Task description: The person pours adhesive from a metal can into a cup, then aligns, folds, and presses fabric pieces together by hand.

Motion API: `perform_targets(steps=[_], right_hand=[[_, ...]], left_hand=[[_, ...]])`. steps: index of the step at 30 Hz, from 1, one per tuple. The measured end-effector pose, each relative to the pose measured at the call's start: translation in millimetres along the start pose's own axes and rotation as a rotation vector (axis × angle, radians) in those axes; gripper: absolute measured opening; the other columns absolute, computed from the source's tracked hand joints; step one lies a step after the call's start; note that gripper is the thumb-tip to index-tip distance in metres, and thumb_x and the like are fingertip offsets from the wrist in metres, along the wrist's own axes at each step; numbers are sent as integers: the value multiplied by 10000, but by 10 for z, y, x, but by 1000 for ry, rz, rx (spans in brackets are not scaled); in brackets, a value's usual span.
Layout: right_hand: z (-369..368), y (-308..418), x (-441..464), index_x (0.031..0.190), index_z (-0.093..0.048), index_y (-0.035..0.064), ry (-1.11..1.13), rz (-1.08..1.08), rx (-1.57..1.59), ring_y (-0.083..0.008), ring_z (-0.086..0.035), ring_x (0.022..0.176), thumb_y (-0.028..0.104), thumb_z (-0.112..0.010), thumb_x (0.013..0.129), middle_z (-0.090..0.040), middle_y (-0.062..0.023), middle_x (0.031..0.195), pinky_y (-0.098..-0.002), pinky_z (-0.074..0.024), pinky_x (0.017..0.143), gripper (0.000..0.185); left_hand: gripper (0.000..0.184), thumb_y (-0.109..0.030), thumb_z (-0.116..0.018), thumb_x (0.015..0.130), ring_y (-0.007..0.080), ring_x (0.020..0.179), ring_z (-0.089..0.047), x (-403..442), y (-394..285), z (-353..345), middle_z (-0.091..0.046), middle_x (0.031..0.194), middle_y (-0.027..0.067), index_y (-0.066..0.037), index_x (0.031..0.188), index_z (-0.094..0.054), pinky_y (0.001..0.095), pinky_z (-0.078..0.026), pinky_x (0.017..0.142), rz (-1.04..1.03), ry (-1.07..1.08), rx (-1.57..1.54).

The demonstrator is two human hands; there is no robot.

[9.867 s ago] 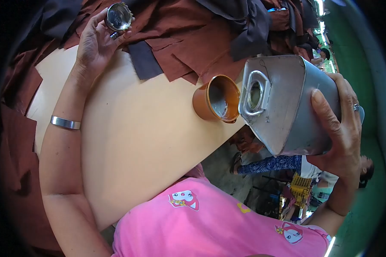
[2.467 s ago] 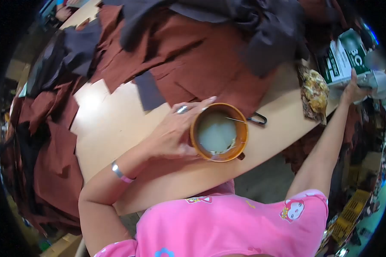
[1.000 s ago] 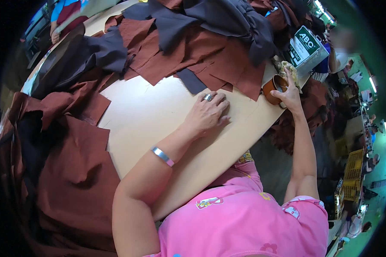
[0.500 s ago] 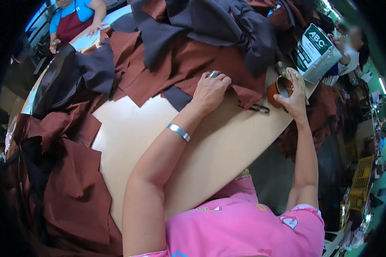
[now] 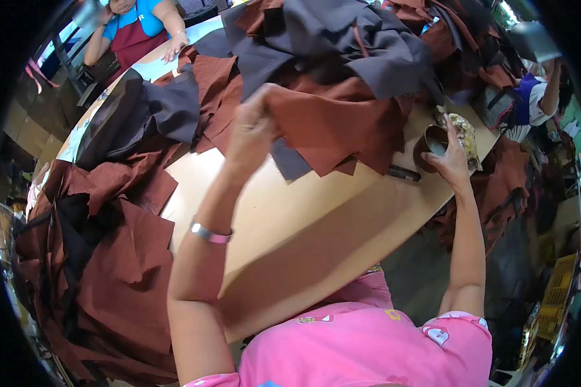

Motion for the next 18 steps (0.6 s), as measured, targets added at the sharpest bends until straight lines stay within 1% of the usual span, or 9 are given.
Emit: perform_targets(steps=[2, 3, 5, 7, 8, 12, 16, 17, 18], right_hand=[[-8, -33, 21, 1393, -239, 116, -18, 19, -11, -376, -469, 1138, 239, -759, 578, -464, -223, 1262, -400, -380, 957, 974], [-29, -80, 26, 1403, -221, 124, -1, -6, -15, -370, -455, 1160, 262, -760, 580, -439, -227, 1289, -401, -370, 967, 994], [-2, -39, 10, 1407, -214, 126, -18, 30, -18, -366, -440, 1179, 299, -765, 593, -423, -226, 1306, -404, -361, 975, 998], [-11, 0, 6, 1409, -209, 124, -10, 49, 14, -361, -426, 1197, 344, -768, 604, -408, -227, 1319, -405, -352, 983, 1005], [-8, 1, 1, 1410, -208, 121, 7, 46, 42, -358, -420, 1204, 370, -768, 609, -401, -228, 1325, -404, -347, 987, 1009], [-17, -74, 46, 1411, -198, 109, 5, 95, 252, -359, -419, 1202, 471, -766, 607, -392, -238, 1325, -402, -342, 992, 1049], [355, 645, -134, 1388, -264, 108, -308, 333, -83, -341, -459, 1159, 333, -737, 694, -429, -191, 1308, -409, -378, 958, 870], [331, 846, -159, 1374, -294, 112, -256, 334, 102, -320, -447, 1176, 226, -720, 710, -421, -162, 1324, -412, -367, 971, 797], [216, 1021, -132, 1373, -296, 113, -165, 319, 161, -323, -449, 1173, 212, -721, 705, -416, -162, 1327, -415, -370, 971, 798]], left_hand=[[206, 45, -427, 785, 67, 734, -529, -67, -143, 351, -578, 831, -6, 10, 936, -562, 206, -443, 652, -14, -20, -81], [134, 2, -467, 816, 61, 716, -522, -140, -180, 627, -574, 825, -12, 6, 904, -569, 212, -446, 635, -117, -37, 143], [32, -20, -505, 798, 43, 680, -490, -324, -177, 1113, -545, 690, -8, -5, 784, -530, 235, -399, 560, 63, -69, 439], [81, -89, -549, 779, 303, 555, -527, -532, -553, 1010, -487, 624, 160, -16, 779, -515, 300, -387, 529, 6, 175, 1040], [109, -112, -557, 779, 399, 647, -501, -655, -600, 1060, -517, 679, 198, -19, 838, -564, 352, -412, 561, 62, 189, 1146], [198, -79, -530, 801, 343, 750, -557, -1212, -466, 1387, -588, 776, 179, -16, 973, -606, 369, -435, 686, 282, 295, 1269], [217, -80, -520, 811, 297, 823, -580, -1192, -487, 1128, -631, 890, 140, 4, 993, -605, 344, -439, 762, 335, 361, 1047], [214, -94, -516, 826, 284, 871, -581, -1123, -431, 1027, -637, 910, 132, 2, 992, -610, 343, -435, 801, 542, 354, 872], [241, -115, -523, 832, 292, 925, -564, -1013, -398, 850, -614, 982, 137, -11, 1036, -596, 351, -421, 840, 469, 409, 846]])
Point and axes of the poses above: each hand's wrist, its own x-axis towards the middle knuckle, its own z-axis out of the back of the hand, y = z × x, the point moved 9 cm from there along x, towards the middle knuckle
